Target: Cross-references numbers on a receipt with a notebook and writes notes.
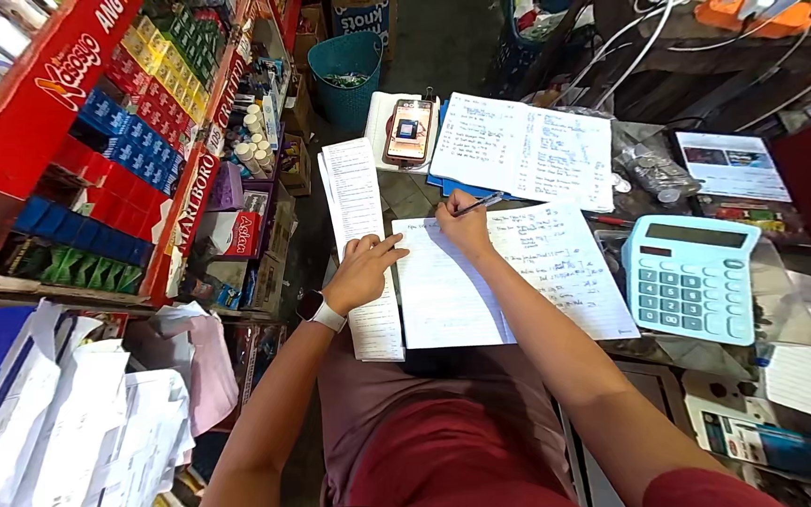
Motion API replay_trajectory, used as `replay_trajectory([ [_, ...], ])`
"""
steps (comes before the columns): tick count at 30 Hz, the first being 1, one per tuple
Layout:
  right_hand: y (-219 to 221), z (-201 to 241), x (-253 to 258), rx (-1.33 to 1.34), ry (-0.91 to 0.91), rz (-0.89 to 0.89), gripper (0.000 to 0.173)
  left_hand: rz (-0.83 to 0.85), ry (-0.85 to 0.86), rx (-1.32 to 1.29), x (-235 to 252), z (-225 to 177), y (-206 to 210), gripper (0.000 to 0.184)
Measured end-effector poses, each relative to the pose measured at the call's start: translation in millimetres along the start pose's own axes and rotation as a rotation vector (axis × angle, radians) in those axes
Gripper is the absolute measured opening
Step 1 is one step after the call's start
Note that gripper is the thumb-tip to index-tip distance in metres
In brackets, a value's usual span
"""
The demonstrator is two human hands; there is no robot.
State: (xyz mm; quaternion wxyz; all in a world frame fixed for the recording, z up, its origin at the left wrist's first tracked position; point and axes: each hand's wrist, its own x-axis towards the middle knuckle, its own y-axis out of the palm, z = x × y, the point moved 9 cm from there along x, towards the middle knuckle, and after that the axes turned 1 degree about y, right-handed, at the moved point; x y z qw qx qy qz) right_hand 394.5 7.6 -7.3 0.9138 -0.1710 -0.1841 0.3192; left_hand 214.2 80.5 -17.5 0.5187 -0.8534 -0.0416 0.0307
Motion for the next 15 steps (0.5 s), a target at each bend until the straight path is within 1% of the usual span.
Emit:
replay_trajectory([
  [5, -1.7, -0.3, 0.5, 0.004, 0.028, -0.014, 0.03, -0.002, -0.005, 0.004, -0.2, 0.1, 0.3, 0.061],
  [8, -1.7, 2.1, 0.0, -0.014, -0.002, -0.01, 0.03, -0.009, -0.003, -0.005, -0.4, 0.3, 0.7, 0.06],
  [15, -3.1, 1.5, -0.5, -0.01, 0.022, -0.02, 0.03, -0.031, 0.008, -0.001, -0.4, 1.0, 1.3, 0.059],
])
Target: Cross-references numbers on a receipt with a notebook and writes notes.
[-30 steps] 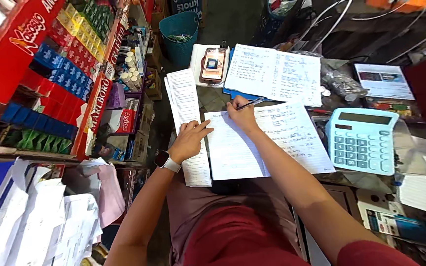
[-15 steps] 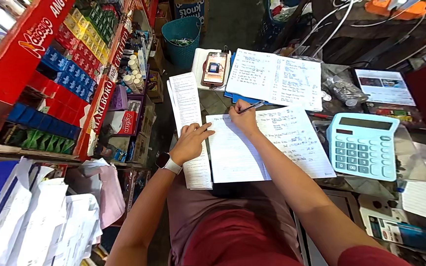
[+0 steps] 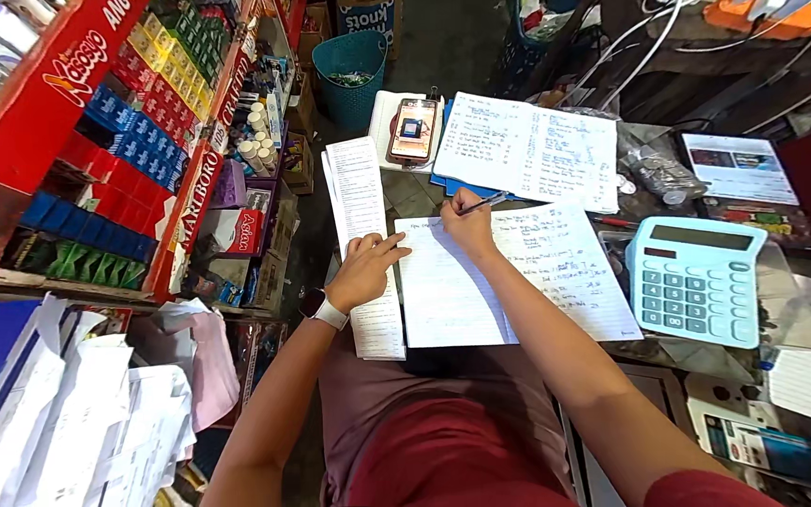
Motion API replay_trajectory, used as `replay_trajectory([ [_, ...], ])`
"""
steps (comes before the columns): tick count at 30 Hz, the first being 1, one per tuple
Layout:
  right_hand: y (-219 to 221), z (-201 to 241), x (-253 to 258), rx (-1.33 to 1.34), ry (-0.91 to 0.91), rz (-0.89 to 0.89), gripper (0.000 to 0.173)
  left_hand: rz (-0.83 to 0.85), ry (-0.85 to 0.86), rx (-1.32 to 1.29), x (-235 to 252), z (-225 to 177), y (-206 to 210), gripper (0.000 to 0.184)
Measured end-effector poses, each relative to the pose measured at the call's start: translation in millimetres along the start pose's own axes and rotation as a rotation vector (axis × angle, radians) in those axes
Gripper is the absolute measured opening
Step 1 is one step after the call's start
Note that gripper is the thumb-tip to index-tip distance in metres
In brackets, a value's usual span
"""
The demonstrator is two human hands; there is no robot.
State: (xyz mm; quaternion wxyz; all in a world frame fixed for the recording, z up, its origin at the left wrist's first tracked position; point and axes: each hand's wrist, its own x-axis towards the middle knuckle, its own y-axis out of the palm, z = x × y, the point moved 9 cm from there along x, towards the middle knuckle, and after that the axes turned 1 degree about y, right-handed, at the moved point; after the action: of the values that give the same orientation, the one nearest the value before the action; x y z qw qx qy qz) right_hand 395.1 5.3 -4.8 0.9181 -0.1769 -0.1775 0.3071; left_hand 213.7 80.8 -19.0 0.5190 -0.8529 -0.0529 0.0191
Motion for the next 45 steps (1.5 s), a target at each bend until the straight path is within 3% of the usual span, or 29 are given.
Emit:
replay_trajectory([
  [11, -0.9, -0.3, -0.4, -0.024, -0.044, 0.009, 0.027, 0.011, -0.012, -0.038, 0.5, 0.9, -2.8, 0.058],
  [19, -4.2, 0.8, 4.9, -0.075, -0.062, 0.01, 0.025, 0.295, -0.052, -0.163, 14.2, 2.5, -17.1, 0.068],
  [23, -9.0, -8.1, 5.2, 0.027, 0.072, -0.003, 0.025, 0.36, -0.07, -0.229, 17.9, 4.9, -17.7, 0.068],
  [38, -4.0, -5.9, 5.9, 0.24, 0.171, 0.022, 0.024, 0.256, -0.045, -0.234, 11.9, 1.9, -22.0, 0.066],
  [45, 40.2, 21.9, 6.1, 0.215, 0.152, 0.171, 0.023, 0.23, -0.026, -0.245, 11.1, 7.5, -16.6, 0.063],
])
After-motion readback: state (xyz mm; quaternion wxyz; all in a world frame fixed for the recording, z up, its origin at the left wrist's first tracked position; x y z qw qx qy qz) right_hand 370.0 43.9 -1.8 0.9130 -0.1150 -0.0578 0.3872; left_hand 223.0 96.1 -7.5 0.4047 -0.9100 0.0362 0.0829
